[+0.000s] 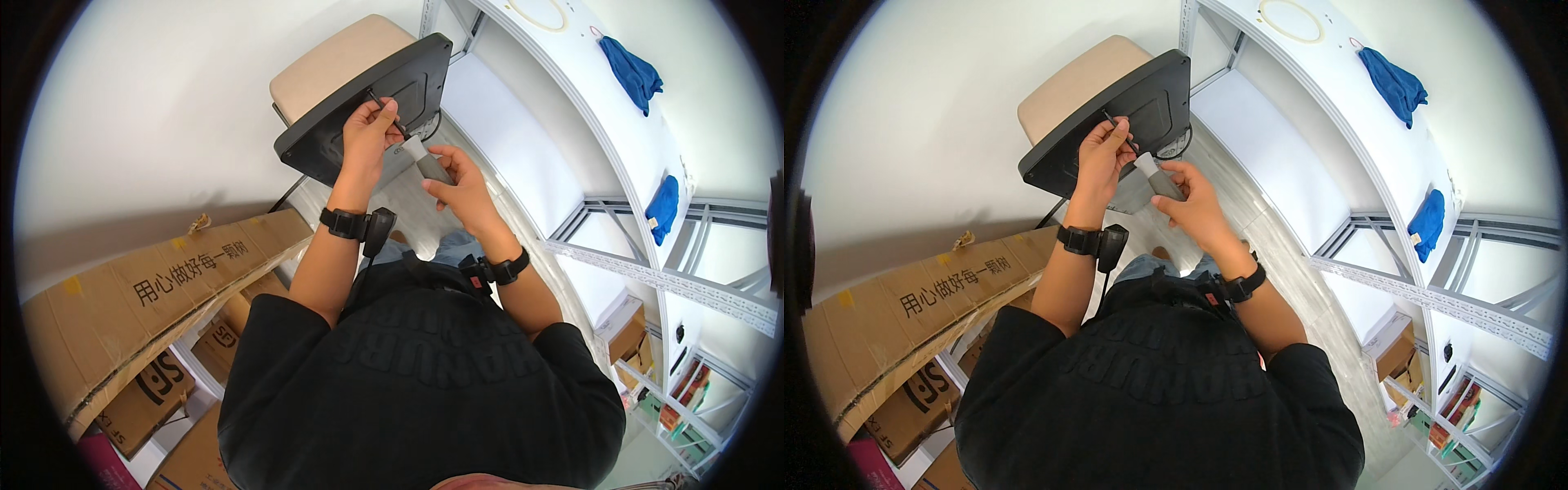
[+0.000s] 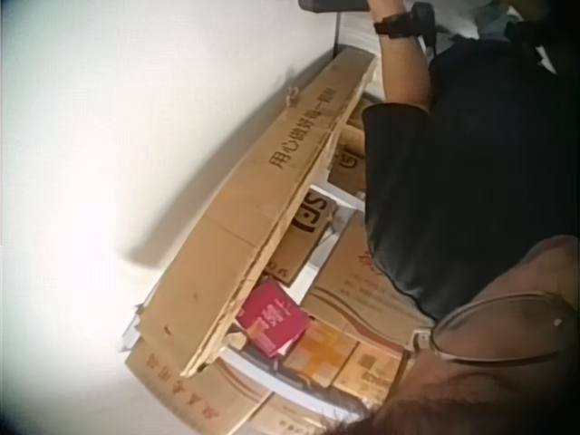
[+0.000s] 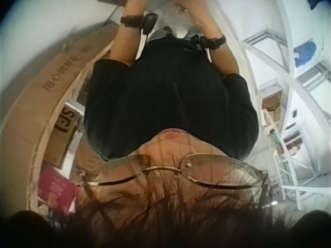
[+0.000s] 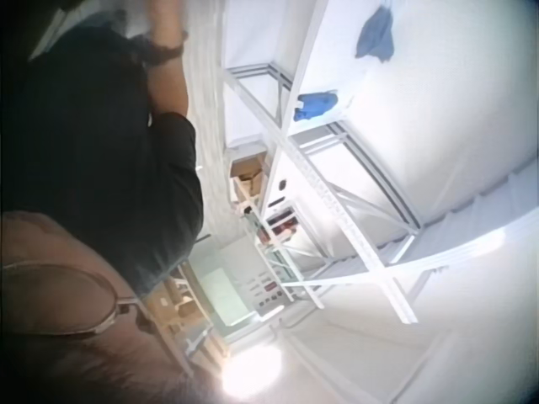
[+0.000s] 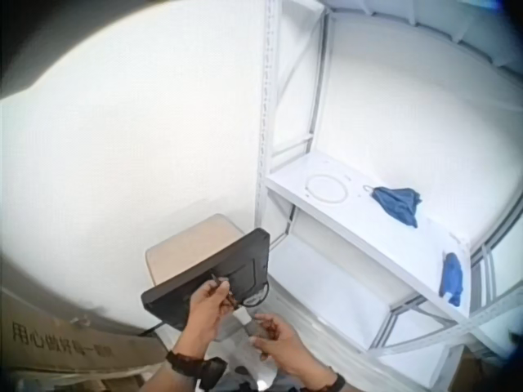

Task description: The person wipes the back and sides of a wall-mounted electronic device with a blue cloth. Then they use a screwdriver to remove screws from the device's back panel and detach the cover.

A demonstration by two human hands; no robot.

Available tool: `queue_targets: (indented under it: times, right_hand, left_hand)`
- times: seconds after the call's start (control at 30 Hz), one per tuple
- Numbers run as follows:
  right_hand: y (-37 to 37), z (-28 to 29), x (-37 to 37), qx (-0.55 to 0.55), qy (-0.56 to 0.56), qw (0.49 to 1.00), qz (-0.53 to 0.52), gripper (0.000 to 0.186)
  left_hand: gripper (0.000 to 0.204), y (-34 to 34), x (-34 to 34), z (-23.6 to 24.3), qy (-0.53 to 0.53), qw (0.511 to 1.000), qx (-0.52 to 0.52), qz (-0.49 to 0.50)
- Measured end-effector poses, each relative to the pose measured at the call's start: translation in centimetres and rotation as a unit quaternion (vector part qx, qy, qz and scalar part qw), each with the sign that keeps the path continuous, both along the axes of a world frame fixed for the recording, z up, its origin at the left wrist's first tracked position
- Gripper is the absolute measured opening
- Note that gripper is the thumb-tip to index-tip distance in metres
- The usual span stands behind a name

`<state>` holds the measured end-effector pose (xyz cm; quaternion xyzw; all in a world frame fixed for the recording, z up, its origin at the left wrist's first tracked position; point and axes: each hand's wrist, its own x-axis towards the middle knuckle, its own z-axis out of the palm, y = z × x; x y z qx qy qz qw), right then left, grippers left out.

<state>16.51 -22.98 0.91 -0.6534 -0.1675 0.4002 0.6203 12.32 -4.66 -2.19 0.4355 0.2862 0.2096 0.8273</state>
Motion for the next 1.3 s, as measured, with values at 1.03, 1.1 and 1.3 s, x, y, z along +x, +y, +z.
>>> queue_targets:
  times: [1.03,1.1,1.3]
  right_hand:
    - [-0.7,-0.2,1.0,0.042,0.136,0.989,0.024,0.042]
    - [-0.7,0.2,0.9,0.038,0.132,0.990,0.031,0.042]
    - [-1.3,0.3,1.3,0.054,0.144,0.987,0.047,0.040]
  left_hand:
    - [0.028,0.3,0.0,1.1,-0.005,1.000,0.003,-0.012]
    - [0.028,0.3,0.0,1.1,-0.009,1.000,0.001,-0.010]
    - [0.030,0.2,-0.1,1.0,-0.025,0.999,-0.001,-0.023]
